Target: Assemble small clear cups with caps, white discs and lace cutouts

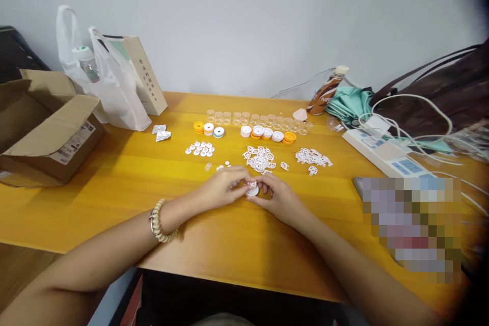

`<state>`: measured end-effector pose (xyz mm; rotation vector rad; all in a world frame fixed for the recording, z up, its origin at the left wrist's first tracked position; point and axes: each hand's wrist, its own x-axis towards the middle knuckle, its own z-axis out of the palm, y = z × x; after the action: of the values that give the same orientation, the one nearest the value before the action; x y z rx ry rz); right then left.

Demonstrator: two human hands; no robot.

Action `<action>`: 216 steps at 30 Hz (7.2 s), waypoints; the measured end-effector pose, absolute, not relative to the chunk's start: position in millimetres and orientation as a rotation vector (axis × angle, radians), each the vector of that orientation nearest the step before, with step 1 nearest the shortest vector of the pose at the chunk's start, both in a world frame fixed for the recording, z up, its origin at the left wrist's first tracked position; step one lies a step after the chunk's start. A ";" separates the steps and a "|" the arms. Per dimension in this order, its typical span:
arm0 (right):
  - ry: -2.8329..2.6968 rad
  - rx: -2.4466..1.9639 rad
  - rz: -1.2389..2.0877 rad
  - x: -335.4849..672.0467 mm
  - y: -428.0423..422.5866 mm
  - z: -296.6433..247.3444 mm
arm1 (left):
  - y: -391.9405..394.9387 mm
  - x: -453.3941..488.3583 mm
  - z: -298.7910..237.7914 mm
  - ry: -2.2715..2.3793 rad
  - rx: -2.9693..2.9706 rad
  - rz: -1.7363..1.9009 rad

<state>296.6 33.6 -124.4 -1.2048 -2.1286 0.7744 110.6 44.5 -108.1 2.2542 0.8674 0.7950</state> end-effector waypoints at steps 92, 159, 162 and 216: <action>-1.357 -0.935 1.717 287.5 17.9 -107.1 | 27.9 110.1 -83.4 0.925 1.956 1.257; -1.329 -0.882 1.671 284.8 10.0 -103.8 | 28.2 109.4 -92.2 0.573 1.410 1.021; -1.334 -0.869 1.657 284.4 10.9 -103.9 | 29.8 110.0 -95.6 0.549 1.418 1.006; -1.312 -0.856 1.667 283.2 9.7 -104.8 | 22.4 112.5 -90.2 0.628 1.623 1.241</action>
<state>283.2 9.7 -104.8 -0.8557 -1.3122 1.6674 112.5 22.4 -90.2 1.6229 0.6276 1.2414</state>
